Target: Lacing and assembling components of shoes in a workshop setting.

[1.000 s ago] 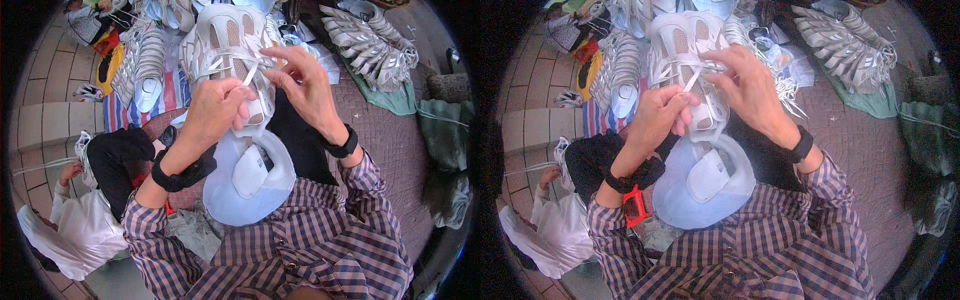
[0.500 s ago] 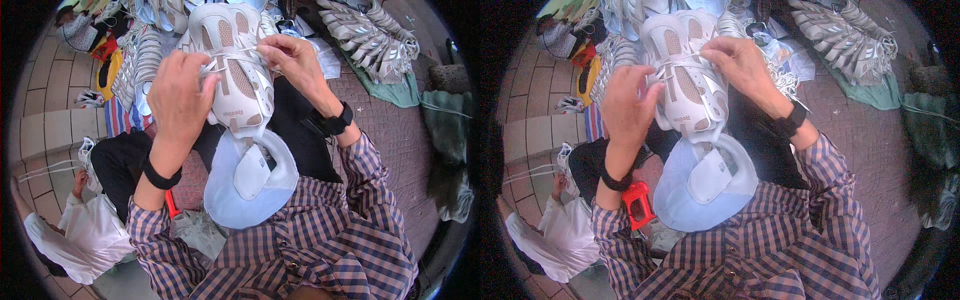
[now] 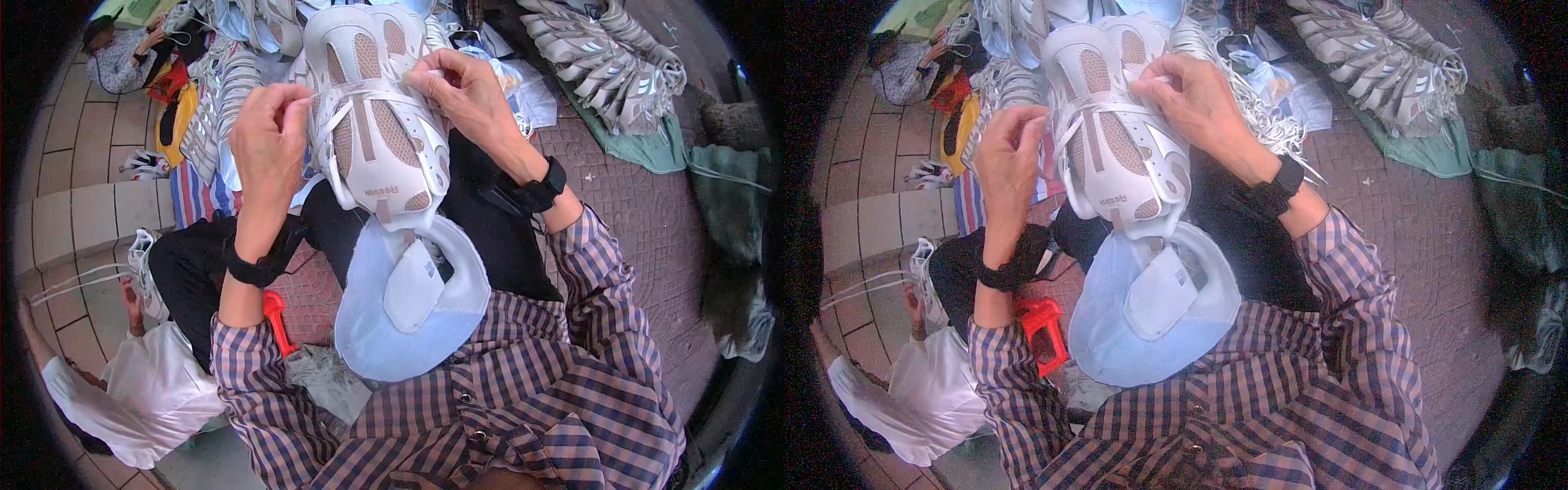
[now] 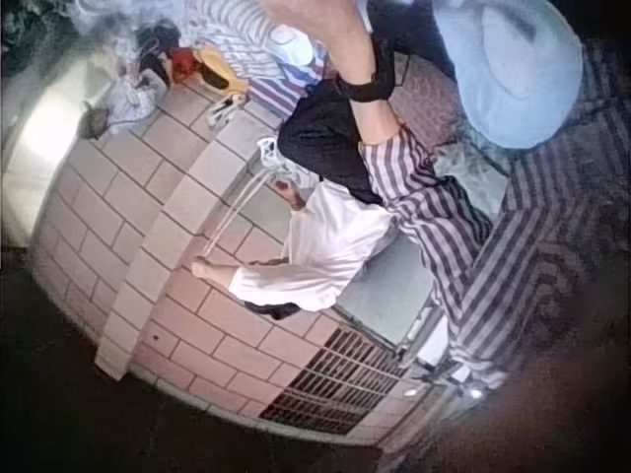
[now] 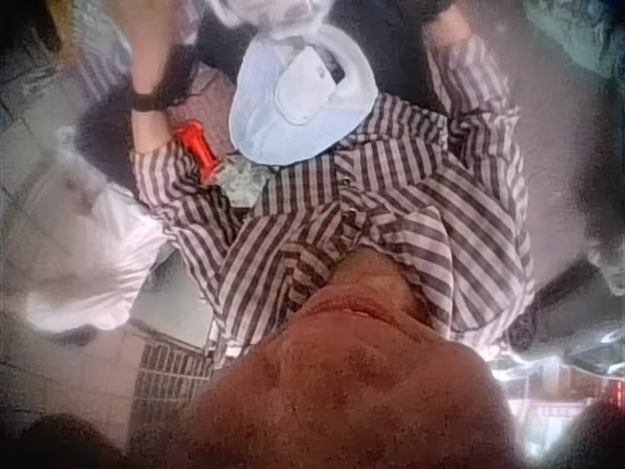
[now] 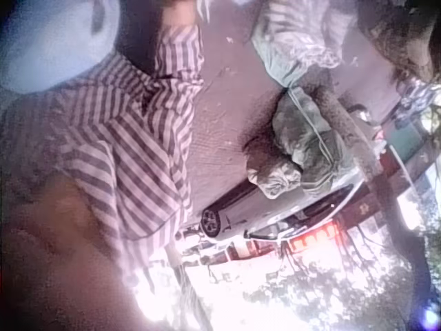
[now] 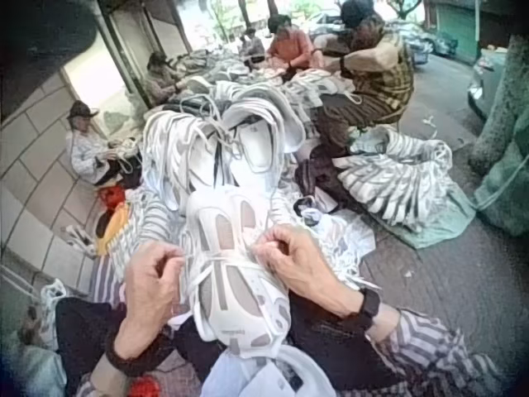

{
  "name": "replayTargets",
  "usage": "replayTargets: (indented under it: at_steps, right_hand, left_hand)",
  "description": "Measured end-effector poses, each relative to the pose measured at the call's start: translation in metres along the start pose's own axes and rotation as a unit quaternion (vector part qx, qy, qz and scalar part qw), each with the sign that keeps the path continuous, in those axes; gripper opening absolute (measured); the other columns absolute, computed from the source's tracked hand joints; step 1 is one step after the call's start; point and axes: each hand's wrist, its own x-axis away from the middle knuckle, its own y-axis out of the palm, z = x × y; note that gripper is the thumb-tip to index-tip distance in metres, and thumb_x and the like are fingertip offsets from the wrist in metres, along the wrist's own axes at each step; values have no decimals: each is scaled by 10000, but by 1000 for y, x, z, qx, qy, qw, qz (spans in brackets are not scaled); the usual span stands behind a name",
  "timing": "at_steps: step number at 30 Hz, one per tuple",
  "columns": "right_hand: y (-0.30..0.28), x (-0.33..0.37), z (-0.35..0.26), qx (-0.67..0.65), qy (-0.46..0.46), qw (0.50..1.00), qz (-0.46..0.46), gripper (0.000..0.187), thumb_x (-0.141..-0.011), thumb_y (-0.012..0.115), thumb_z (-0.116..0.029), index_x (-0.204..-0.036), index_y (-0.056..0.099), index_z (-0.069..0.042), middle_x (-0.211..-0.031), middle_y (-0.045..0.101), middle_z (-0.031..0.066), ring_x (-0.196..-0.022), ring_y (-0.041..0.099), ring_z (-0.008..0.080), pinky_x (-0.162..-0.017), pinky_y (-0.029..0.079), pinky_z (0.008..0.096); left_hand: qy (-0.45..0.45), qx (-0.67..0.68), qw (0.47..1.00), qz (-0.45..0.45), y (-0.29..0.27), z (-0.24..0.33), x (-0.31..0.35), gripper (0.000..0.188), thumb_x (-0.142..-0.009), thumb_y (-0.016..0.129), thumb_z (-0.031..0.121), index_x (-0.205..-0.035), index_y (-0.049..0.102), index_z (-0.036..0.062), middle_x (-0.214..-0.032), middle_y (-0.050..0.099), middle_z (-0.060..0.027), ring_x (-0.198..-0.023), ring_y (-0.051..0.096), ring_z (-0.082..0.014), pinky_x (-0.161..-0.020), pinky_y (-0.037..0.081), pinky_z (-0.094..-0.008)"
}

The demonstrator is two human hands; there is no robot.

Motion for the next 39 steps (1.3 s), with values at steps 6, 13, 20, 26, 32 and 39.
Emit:
replayTargets:
  at_steps: [6, 13, 20, 26, 32, 39]
  right_hand:
    - [0, 0, 3, -43, -19, 999, -26, 199, -806, 607, -195, -834, 618, 2, -673, 598, 35, -631, 533, 77, -580, 431, 237]
    - [6, 6, 0, -129, -31, 991, 7, 117, -800, 628, -94, -870, 617, -1, -776, 624, 11, -694, 553, 50, -634, 453, 193]
    - [7, 11, 0, -123, -41, 991, 25, 128, -804, 622, -89, -895, 616, 1, -804, 632, 13, -718, 564, 56, -643, 457, 195]
    - [9, 13, -2, -144, -22, 989, 24, 127, -804, 622, -85, -894, 612, 4, -802, 629, 19, -719, 561, 52, -641, 454, 191]
    - [9, 14, -4, -181, -7, 983, 37, 116, -813, 613, -73, -898, 613, 6, -802, 623, 15, -733, 557, 48, -641, 453, 186]
    - [3, 15, -3, -86, -48, 995, 6, 165, -853, 605, -115, -993, 596, -29, -865, 601, -10, -778, 536, 27, -700, 430, 162]
  left_hand:
    - [162, -113, 979, -42, 3, -2, -2, 55, -771, 580, 46, -824, 592, 36, -781, 552, -97, -648, 575, -289, -568, 452, -366]
    - [241, -317, 913, -93, -7, 5, -5, 95, -749, 539, 16, -802, 469, 53, -834, 489, -88, -642, 593, -308, -510, 463, -390]
    - [278, -325, 895, -127, -11, 12, -14, 136, -729, 548, 14, -817, 455, 60, -861, 480, -91, -669, 587, -307, -526, 460, -394]
    - [270, -235, 923, -138, -9, 2, -26, 127, -740, 557, 58, -820, 458, 54, -837, 478, -109, -675, 580, -310, -525, 451, -409]
    - [331, -298, 870, -212, -1, 14, -32, 105, -759, 536, 76, -833, 464, 55, -823, 479, -115, -645, 567, -334, -543, 460, -412]
    - [225, -167, 947, -159, 3, -6, -19, 91, -800, 537, 65, -883, 499, 61, -803, 512, -99, -697, 586, -293, -569, 460, -372]
